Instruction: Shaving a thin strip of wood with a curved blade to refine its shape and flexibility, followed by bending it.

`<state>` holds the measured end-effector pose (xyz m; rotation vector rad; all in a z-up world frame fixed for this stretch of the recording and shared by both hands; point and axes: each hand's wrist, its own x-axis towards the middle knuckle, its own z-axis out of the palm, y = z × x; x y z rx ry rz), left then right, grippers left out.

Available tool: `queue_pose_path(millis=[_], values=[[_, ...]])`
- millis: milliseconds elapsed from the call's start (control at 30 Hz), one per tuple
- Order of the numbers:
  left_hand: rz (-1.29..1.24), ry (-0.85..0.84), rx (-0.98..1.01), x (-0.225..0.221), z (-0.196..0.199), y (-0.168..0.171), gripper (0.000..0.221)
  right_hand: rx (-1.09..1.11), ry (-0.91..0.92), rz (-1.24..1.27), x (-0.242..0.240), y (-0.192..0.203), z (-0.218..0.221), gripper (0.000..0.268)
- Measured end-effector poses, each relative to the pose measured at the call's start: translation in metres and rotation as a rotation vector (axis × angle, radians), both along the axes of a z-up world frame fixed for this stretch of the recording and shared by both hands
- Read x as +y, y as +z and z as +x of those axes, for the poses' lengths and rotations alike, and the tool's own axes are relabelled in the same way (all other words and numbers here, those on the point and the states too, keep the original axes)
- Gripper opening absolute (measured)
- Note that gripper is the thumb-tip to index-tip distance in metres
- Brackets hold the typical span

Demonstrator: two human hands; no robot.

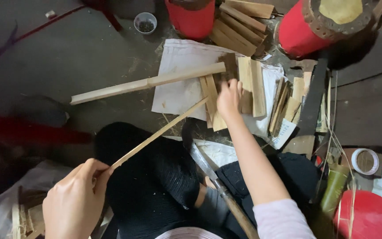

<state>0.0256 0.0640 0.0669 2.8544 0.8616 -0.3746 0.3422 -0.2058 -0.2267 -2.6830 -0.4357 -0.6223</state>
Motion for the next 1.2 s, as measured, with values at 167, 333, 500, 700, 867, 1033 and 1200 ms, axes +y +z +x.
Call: queue_pose_path(millis=[167, 333, 500, 700, 867, 1033, 1200], values=[[0.080, 0.035, 0.002, 0.019, -0.029, -0.023, 0.008, 0.486, -0.198, 0.549, 0.024, 0.042, 0.036, 0.047], [0.100, 0.077, 0.060, 0.027, -0.035, -0.034, 0.003, 0.161, 0.025, 0.049, -0.003, 0.050, 0.017, 0.058], [0.014, 0.034, 0.038, 0.019, -0.012, -0.021, 0.009, 0.779, 0.274, -0.269, -0.017, 0.133, -0.088, 0.093], [0.002, -0.097, -0.187, -0.003, 0.020, 0.000, 0.008, 0.145, 0.360, -0.235, -0.037, 0.035, -0.125, 0.050], [0.084, -0.215, -0.249, -0.016, 0.038, 0.024, 0.012, 0.086, 0.266, -0.188, -0.018, 0.013, -0.107, 0.050], [0.220, -0.386, -0.337, -0.022, 0.058, 0.041, 0.013, 0.127, 0.226, -0.159, -0.010, 0.015, -0.097, 0.047], [0.288, -0.667, -0.506, -0.024, 0.096, 0.045, 0.016, 0.213, 0.076, 0.301, -0.021, 0.050, -0.107, 0.060]])
